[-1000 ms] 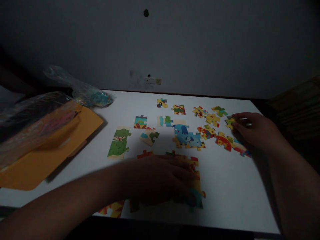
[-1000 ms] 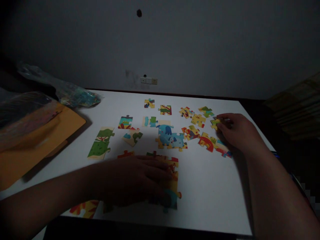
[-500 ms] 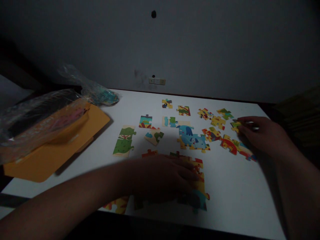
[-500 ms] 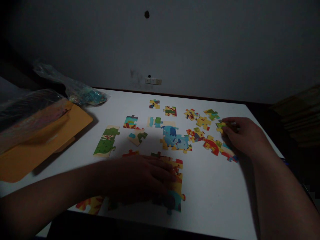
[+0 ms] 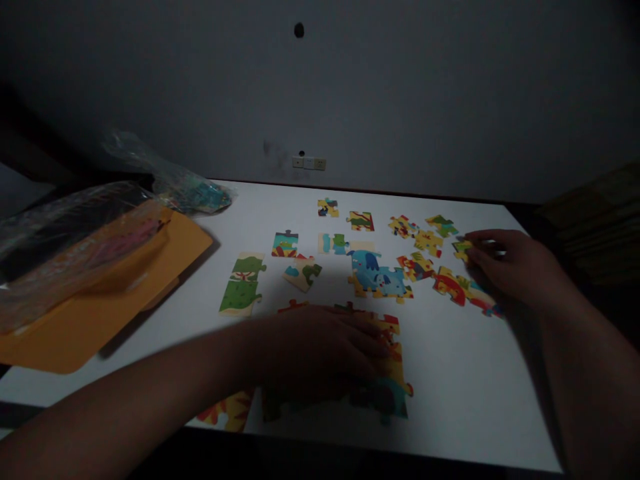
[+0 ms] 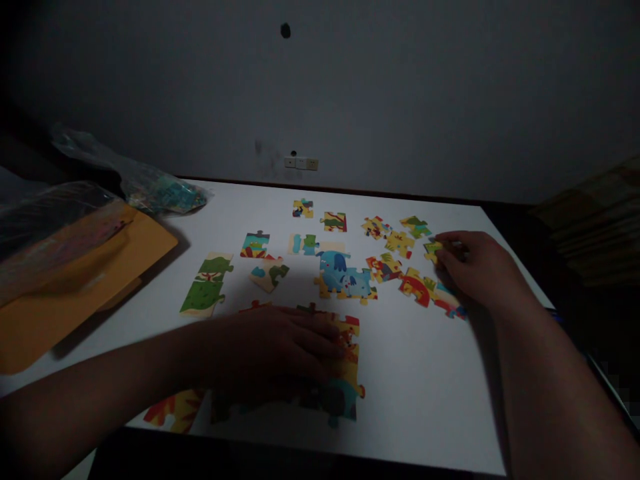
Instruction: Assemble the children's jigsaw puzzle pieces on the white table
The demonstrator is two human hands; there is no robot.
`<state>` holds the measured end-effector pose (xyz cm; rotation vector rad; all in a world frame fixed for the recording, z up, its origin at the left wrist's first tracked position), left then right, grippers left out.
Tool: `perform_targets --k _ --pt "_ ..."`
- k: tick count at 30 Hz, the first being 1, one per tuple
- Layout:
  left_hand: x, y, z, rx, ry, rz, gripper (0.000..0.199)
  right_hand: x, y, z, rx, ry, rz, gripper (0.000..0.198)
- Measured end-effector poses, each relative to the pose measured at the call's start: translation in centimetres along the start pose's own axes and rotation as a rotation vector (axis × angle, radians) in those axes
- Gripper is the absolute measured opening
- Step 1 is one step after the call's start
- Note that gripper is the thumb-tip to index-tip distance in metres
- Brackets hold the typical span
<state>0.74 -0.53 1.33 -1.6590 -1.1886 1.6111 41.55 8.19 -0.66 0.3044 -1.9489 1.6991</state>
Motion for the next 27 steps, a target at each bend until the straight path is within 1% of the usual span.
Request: perform_targets --k 4,7,9,10,11,12,13,14,15,16,17,18,19,20,21,22,24,25,27 --pt "0.0 -0.1 -0.3 0.030 -0.011 0.008 0.019 0.1 -0.1 0.2 0.018 -0.026 -0.001 0.036" --pt "0.1 0.2 -0.4 0.034 -0.006 0.044 0.022 -0.3 0.0 0.1 0.009 -0.044 -0.004 0.039" --pt "0.2 0.1 -0.2 -0.019 0.016 0.106 0.024 -0.6 0.1 -0.1 -0.007 -0.040 0.008 0.041" --pt "0.3 -0.1 0.1 -0.081 0.009 0.147 0.024 -0.7 0.2 -0.1 -0.012 -0.039 0.015 0.041" --pt "0.3 -0.6 0.4 -0.184 -0.015 0.195 0.024 -0.8 0.2 -0.2 -0.014 -0.043 0.020 0.041" --pt "0.5 -1.4 0.9 -0.326 -0.089 0.237 0.026 -0.9 0.3 -0.2 -0.014 -0.057 0.019 0.041" --pt "0.8 -2.2 1.5 -0.488 -0.205 0.259 0.027 -0.9 0.3 -0.2 -0.017 -0.069 0.012 0.041" --pt "1.1 -3.2 2.1 -0.708 -0.336 0.274 0.024 -1.0 0.4 -0.3 -0.024 -0.075 0.004 0.041" --pt "1.5 -4.2 2.7 -0.921 -0.432 0.303 0.018 -1.0 0.4 -0.3 -0.025 -0.078 -0.003 0.041" --pt "1.9 -5.0 3.1 -1.075 -0.469 0.361 0.013 -0.9 0.4 -0.3 -0.029 -0.072 -0.007 0.040" --pt "2.4 -5.7 3.5 -1.236 -0.476 0.401 0.011 -0.8 0.4 -0.2 -0.029 -0.060 -0.009 0.040" --pt "2.9 -6.1 3.6 -1.362 -0.434 0.427 0.010 -0.6 0.3 -0.1 -0.021 -0.044 -0.010 0.040" --pt "3.4 -6.4 3.7 -1.454 -0.369 0.446 0.012 -0.4 0.2 0.0 -0.007 -0.024 -0.007 0.040" --pt "4.0 -6.4 3.7 -1.514 -0.338 0.470 0.016 -0.1 0.1 0.2 0.004 -0.001 -0.003 0.041" --pt "4.6 -6.2 3.6 -1.529 -0.341 0.487 0.019 0.2 0.1 0.3 0.011 0.024 0.003 0.041" --pt "5.2 -6.0 3.5 -1.506 -0.368 0.507 0.018 0.4 0.0 0.5 0.009 0.042 0.018 0.041" --pt "6.1 -5.4 3.4 -1.505 -0.480 0.508 0.018 1.0 -0.2 0.6 -0.001 0.041 0.052 0.040" --pt "6.5 -5.1 3.3 -1.453 -0.552 0.520 0.017 1.2 -0.2 0.6 -0.004 0.039 0.072 0.040" --pt "6.9 -4.7 3.2 -1.409 -0.633 0.518 0.018 1.4 -0.3 0.7 -0.014 0.055 0.103 0.040"
Point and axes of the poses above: each hand's wrist, its own z-axis away from the middle knuckle, its own y-axis out of the palm, x = y × z, the point moved 1 cm from there along -z, towards the middle knuckle, and after that the axes turned 10 degrees about -z, right-handed, at the moved point
